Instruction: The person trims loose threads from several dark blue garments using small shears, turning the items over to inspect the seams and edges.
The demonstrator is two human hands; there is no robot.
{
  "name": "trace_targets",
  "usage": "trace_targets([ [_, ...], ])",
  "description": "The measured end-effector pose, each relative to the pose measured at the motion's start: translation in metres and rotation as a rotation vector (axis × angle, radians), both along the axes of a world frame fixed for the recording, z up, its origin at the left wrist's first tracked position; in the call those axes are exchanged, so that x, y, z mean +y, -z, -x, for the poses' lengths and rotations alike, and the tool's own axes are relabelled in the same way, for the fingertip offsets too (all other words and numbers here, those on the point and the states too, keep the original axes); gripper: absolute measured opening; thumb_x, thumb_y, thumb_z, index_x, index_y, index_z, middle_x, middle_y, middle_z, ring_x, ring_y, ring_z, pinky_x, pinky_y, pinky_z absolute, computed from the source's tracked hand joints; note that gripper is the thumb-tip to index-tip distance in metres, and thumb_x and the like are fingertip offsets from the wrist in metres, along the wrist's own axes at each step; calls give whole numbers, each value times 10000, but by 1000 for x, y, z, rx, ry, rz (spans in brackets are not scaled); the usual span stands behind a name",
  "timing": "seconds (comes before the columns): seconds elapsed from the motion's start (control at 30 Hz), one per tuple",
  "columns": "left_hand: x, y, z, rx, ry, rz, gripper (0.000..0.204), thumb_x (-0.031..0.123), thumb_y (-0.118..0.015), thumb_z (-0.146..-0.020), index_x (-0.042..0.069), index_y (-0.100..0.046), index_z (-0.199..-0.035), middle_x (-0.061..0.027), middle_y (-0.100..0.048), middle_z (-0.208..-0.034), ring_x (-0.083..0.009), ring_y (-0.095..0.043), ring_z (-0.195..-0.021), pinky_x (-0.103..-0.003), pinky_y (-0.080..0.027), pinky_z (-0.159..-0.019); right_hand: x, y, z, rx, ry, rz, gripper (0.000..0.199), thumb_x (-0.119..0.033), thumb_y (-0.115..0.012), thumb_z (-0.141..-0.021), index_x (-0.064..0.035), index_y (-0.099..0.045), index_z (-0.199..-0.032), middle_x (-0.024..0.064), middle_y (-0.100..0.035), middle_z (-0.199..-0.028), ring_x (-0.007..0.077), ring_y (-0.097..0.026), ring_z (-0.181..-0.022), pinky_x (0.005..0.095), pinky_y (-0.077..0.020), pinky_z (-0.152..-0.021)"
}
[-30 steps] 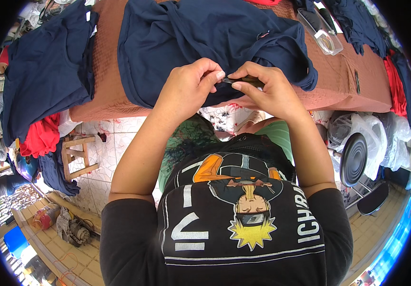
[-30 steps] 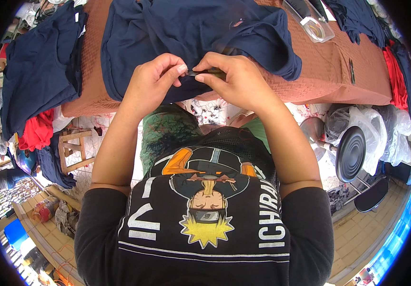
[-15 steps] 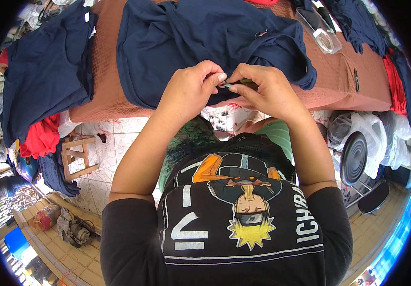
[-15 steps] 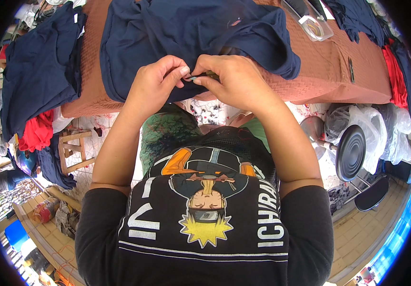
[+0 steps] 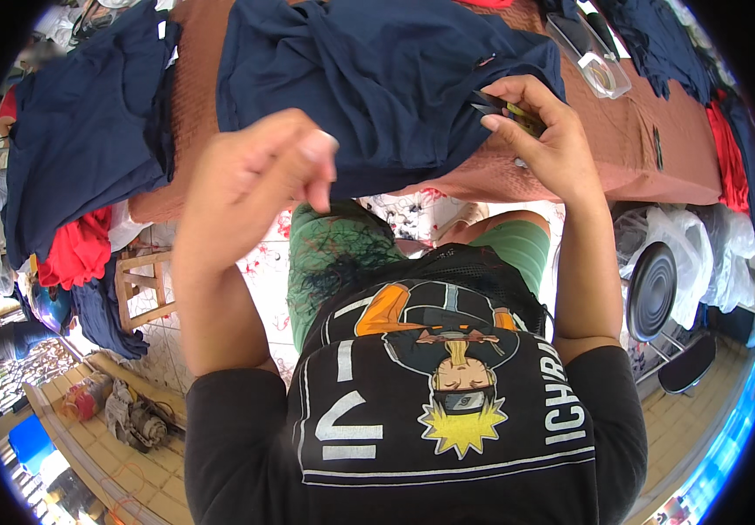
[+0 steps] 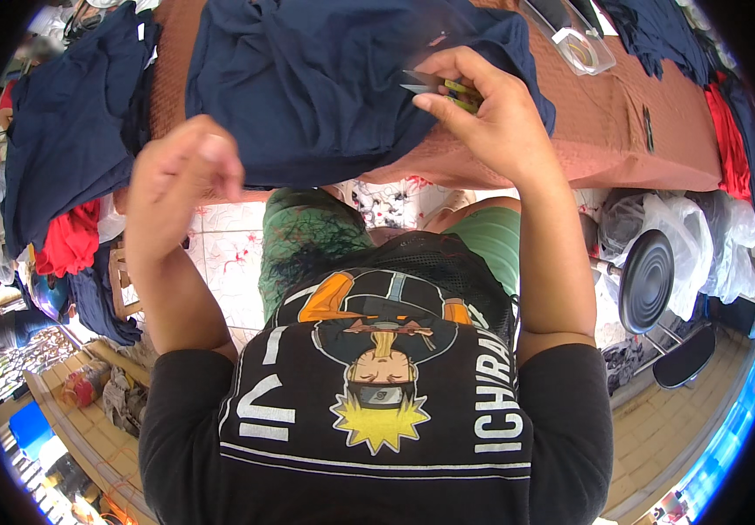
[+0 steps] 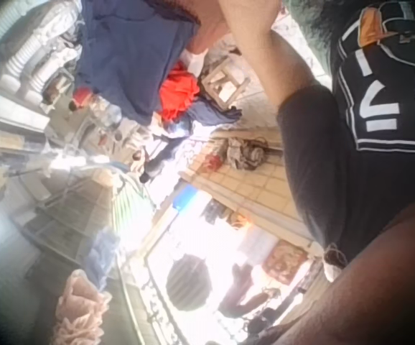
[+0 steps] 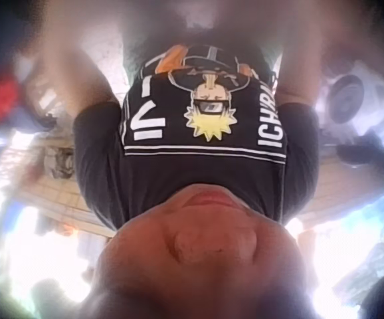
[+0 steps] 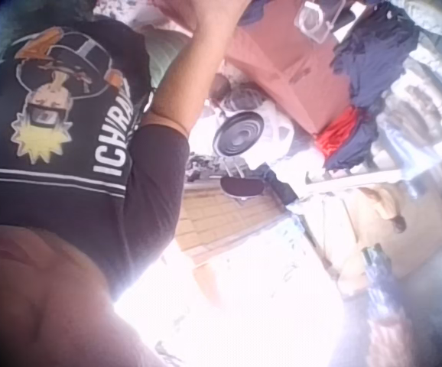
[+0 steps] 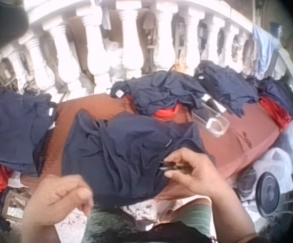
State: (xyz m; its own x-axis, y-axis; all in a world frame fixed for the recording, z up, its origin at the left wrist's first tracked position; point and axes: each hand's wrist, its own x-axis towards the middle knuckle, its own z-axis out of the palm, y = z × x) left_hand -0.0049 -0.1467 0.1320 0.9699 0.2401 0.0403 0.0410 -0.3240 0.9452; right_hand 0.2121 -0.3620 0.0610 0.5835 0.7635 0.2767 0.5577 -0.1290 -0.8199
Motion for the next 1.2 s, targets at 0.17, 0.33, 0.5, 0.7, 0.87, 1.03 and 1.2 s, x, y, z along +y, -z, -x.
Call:
trace_targets([
  [0.17,-27,55,-18,283,270,-320,151,189,-662,-881,47,-613,-890,-67,-662,-724,-184,-646,-651,-294,-498,-610,8,11,2,-326,-134,111,416,23,-702,-692,-125,-655,-1078,80,-609,-934,281,-614,-786,343,-489,-711],
  [0.33,-50,103,-53,-131,-53,-541,340,137,-722,-798,58,-538,-1073,-110,-598,-992,-261,-623,-857,-358,-501,-747,24,25,-3,-398,-150,237,342,-27,-711,-698,-94,-656,-1028,73,-597,-991,298,-624,-824,373,-502,-723],
  [0.5,-43,90,-94,-418,-481,-580,506,56,-776,-674,29,-490,-1091,-105,-559,-1013,-245,-592,-860,-356,-494,-750,33,-25,9,-348,-196,19,287,50,-710,-720,-12,-565,-960,74,-591,-1131,145,-566,-714,279,-456,-623],
  [0.7,-18,54,-95,-498,-430,-344,212,-78,-565,-818,8,-623,-1002,-34,-646,-903,-98,-607,-844,-250,-482,-787,25,-37,-13,334,-193,95,242,12,-677,-827,-32,-518,-1004,21,-634,-891,86,-579,-695,239,-451,-591],
  [0.87,-12,52,-78,-186,-220,234,218,58,-466,-882,-30,-639,-983,14,-628,-805,-38,-532,-737,-199,-419,-670,13,-40,-36,493,-104,-60,136,-218,-641,-925,-92,-607,-889,-118,-467,-710,-21,-340,-587,162,-247,-503],
  [1.03,-16,55,-81,-239,-185,489,219,73,-480,-911,-48,-649,-984,10,-631,-846,-39,-537,-770,-190,-427,-716,15,-37,-29,465,-122,-104,145,-198,-646,-921,-72,-613,-857,-110,-471,-721,-13,-366,-630,175,-286,-541],
  [1.2,-28,49,-84,-162,-105,366,215,154,-633,-915,-34,-668,-1014,6,-651,-886,-44,-557,-831,-198,-450,-771,10,-31,-34,425,-136,-103,139,-185,-654,-913,-53,-619,-888,-98,-491,-744,2,-416,-682,187,-336,-592],
])
